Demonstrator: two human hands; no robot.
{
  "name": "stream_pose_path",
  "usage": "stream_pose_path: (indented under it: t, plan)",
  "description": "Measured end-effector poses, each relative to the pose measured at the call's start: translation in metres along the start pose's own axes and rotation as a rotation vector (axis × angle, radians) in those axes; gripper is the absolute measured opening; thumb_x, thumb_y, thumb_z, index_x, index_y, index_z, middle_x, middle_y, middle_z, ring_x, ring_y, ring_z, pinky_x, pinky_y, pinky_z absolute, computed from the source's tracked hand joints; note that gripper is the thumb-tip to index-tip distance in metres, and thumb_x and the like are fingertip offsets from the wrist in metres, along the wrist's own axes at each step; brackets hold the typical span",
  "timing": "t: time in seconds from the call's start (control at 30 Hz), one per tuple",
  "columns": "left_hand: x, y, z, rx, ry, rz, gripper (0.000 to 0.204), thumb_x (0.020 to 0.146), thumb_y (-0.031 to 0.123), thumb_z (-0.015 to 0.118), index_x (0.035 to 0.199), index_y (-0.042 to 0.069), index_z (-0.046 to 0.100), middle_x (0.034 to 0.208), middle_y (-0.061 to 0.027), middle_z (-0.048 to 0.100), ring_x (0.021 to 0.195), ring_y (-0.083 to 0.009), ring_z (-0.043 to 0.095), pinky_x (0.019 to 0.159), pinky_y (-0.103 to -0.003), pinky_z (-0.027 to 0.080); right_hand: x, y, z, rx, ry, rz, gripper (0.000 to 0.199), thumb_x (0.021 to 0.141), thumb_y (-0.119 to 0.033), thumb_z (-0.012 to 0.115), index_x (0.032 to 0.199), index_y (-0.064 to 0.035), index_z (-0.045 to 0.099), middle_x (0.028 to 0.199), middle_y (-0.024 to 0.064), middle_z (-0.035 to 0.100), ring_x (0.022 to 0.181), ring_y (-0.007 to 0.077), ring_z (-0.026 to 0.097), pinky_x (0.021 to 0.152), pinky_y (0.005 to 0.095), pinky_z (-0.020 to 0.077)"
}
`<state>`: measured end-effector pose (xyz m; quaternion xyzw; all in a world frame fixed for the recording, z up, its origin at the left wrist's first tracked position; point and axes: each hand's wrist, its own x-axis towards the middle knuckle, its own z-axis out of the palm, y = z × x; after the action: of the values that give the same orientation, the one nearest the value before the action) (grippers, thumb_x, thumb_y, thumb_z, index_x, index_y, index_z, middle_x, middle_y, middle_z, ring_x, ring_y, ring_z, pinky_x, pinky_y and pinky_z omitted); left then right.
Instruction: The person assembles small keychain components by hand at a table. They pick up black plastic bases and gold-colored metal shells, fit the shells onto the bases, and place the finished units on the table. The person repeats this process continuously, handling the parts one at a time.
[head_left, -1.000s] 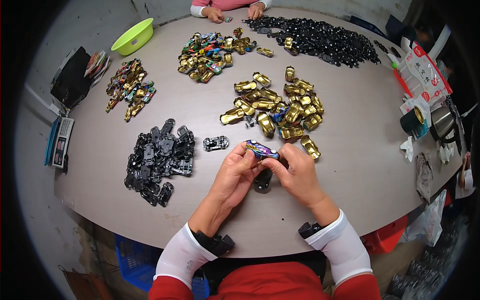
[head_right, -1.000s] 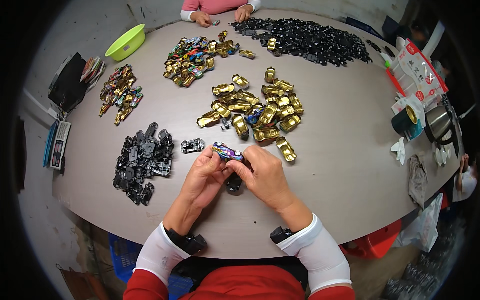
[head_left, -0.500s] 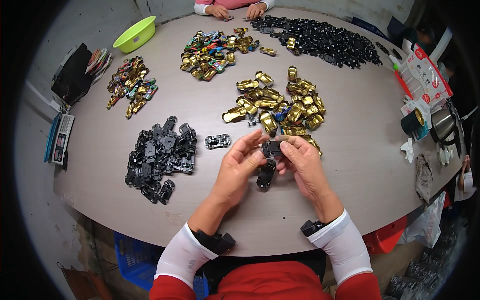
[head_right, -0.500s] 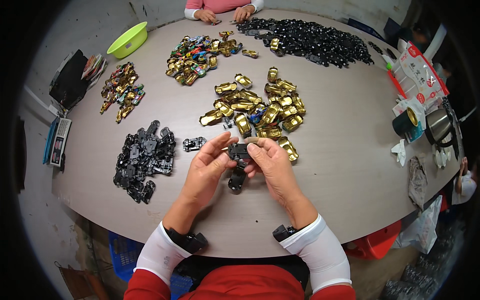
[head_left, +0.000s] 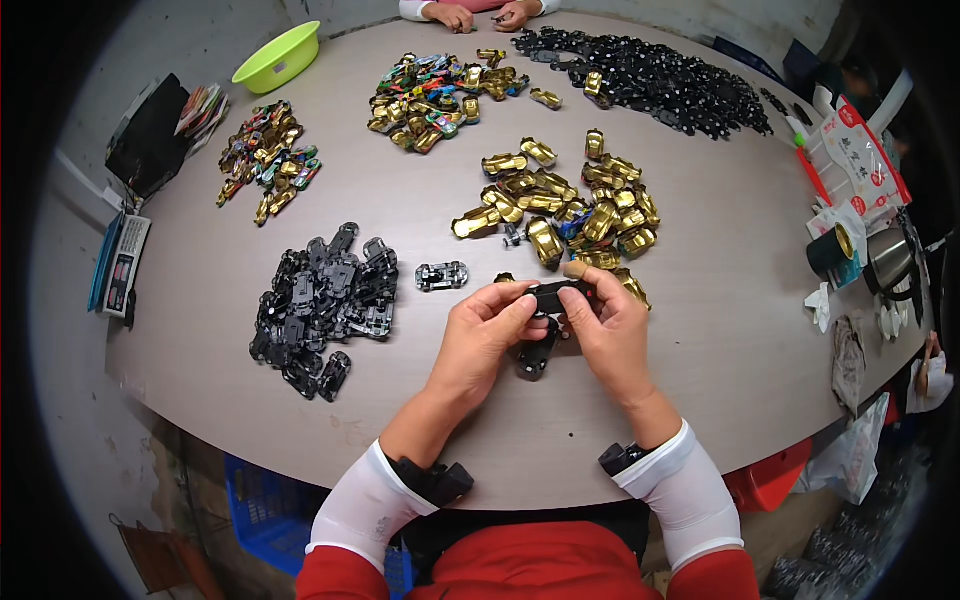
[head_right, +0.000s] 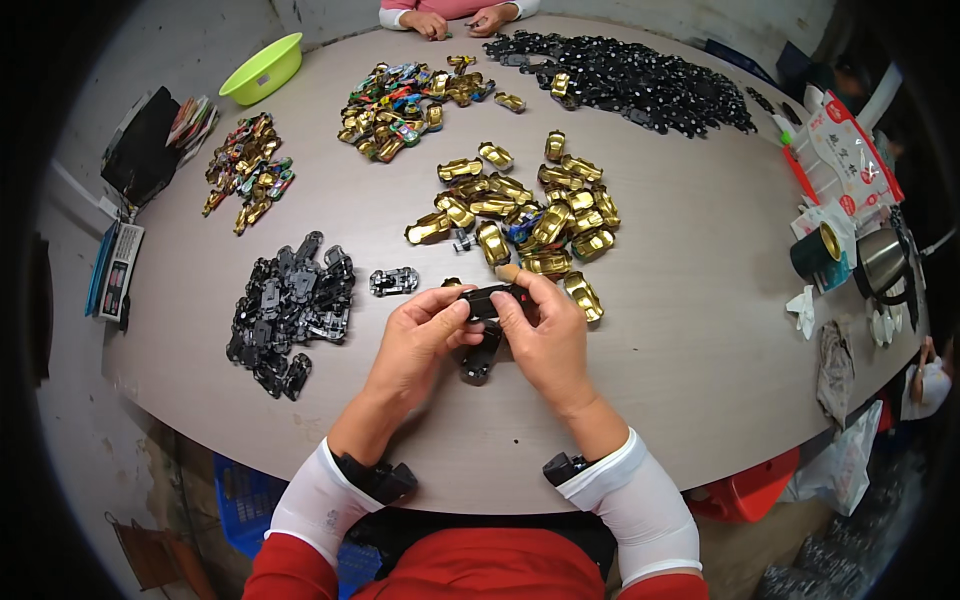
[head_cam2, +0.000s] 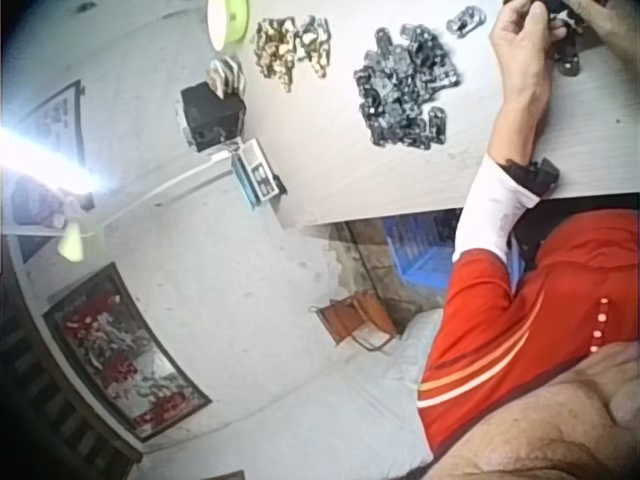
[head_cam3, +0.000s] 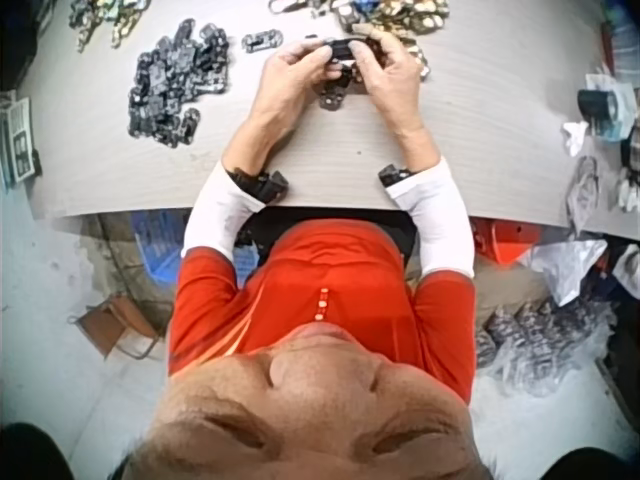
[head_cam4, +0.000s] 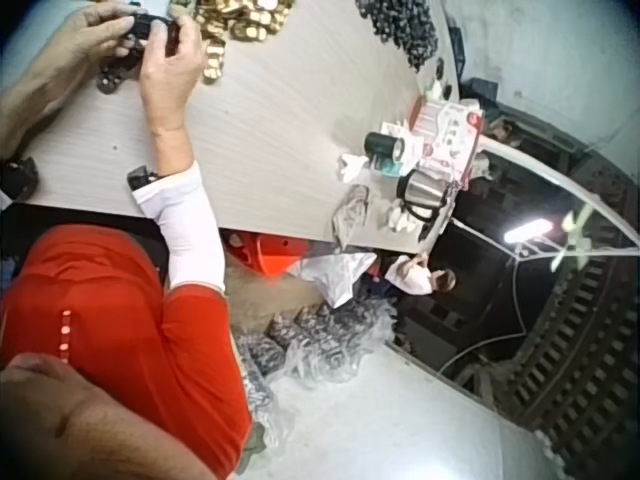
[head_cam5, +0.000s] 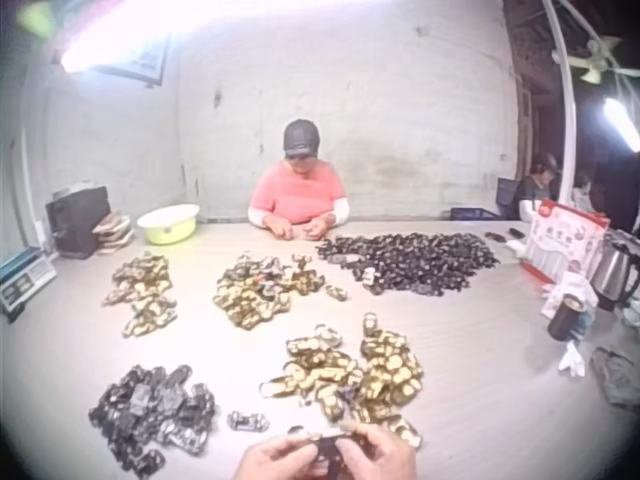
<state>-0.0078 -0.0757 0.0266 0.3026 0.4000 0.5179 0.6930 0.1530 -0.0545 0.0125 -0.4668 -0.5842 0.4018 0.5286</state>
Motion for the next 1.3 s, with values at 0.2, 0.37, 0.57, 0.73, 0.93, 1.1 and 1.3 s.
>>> stream_pose_path:
  t: [0.2, 0.37, 0.57, 0.73, 0.93, 1.1, 1.3]
  plan:
    - [0.003, 0.003, -0.005, -0.078, -0.011, -0.053, 0.029, 0.089, 0.008, 0.061, 0.116, -0.004, 0.058, 0.100, -0.0094, 0.066, 0.082, -0.0145, 0.065, 0.078, -0.028, 0.055, 0.005, -0.015, -0.005, 0.210, -0.064, 0.253, 0.029, 0.091, -0.012, 0.064, 0.114, 0.0039, 0.060, 0.077, 0.0029, 0.064, 0.061, 0.0041, 0.058, 0.053, 0.0188, 0.0504]
    - [0.004, 0.001, -0.008, -0.027, 0.003, -0.050, 0.025, 0.089, 0.005, 0.061, 0.112, -0.004, 0.059, 0.101, -0.0098, 0.066, 0.083, -0.0153, 0.066, 0.078, -0.029, 0.056, 0.004, -0.013, -0.004, 0.163, -0.066, 0.225, 0.028, 0.090, -0.012, 0.065, 0.113, 0.0037, 0.062, 0.077, 0.0024, 0.064, 0.060, 0.0039, 0.057, 0.053, 0.0188, 0.0494]
    - [0.003, 0.000, -0.008, -0.008, 0.018, -0.031, 0.024, 0.088, 0.003, 0.061, 0.111, -0.004, 0.059, 0.101, -0.0098, 0.065, 0.081, -0.0153, 0.066, 0.077, -0.029, 0.056, 0.002, -0.008, -0.005, 0.107, -0.069, 0.157, 0.026, 0.088, -0.010, 0.067, 0.110, 0.0021, 0.064, 0.076, 0.0020, 0.064, 0.060, 0.0043, 0.056, 0.053, 0.0200, 0.0473]
    - [0.005, -0.004, -0.011, 0.036, 0.033, 0.002, 0.023, 0.088, 0.003, 0.061, 0.111, -0.003, 0.060, 0.100, -0.0093, 0.065, 0.080, -0.0154, 0.066, 0.076, -0.029, 0.057, 0.003, -0.003, -0.004, -0.100, -0.051, -0.154, 0.025, 0.088, -0.010, 0.067, 0.110, 0.0016, 0.064, 0.075, 0.0013, 0.064, 0.059, 0.0040, 0.056, 0.053, 0.0197, 0.0469]
    - [0.002, 0.003, -0.002, -0.039, 0.005, -0.057, 0.024, 0.089, 0.005, 0.063, 0.111, -0.003, 0.060, 0.097, -0.0082, 0.066, 0.080, -0.0156, 0.066, 0.076, -0.029, 0.057, 0.004, -0.013, -0.006, 0.147, -0.091, 0.197, 0.028, 0.089, -0.010, 0.066, 0.112, 0.0038, 0.062, 0.078, 0.0026, 0.064, 0.062, 0.0046, 0.057, 0.056, 0.0193, 0.0481]
    - [0.007, 0.000, -0.010, -0.040, 0.059, -0.005, 0.024, 0.089, 0.007, 0.063, 0.111, -0.004, 0.060, 0.097, -0.0099, 0.066, 0.082, -0.0154, 0.066, 0.076, -0.028, 0.057, 0.006, -0.018, -0.008, 0.310, -0.102, 0.272, 0.031, 0.092, -0.011, 0.060, 0.117, 0.0074, 0.057, 0.082, 0.0062, 0.064, 0.068, 0.0097, 0.063, 0.059, 0.0216, 0.0530]
    - [0.006, 0.000, -0.008, 0.006, 0.081, 0.019, 0.024, 0.090, 0.006, 0.062, 0.110, -0.005, 0.059, 0.098, -0.0106, 0.066, 0.082, -0.0147, 0.066, 0.075, -0.028, 0.057, 0.011, -0.014, -0.018, 0.408, -0.142, 0.397, 0.029, 0.092, -0.010, 0.056, 0.114, 0.0094, 0.057, 0.088, 0.0087, 0.064, 0.073, 0.0134, 0.066, 0.064, 0.0235, 0.0564]
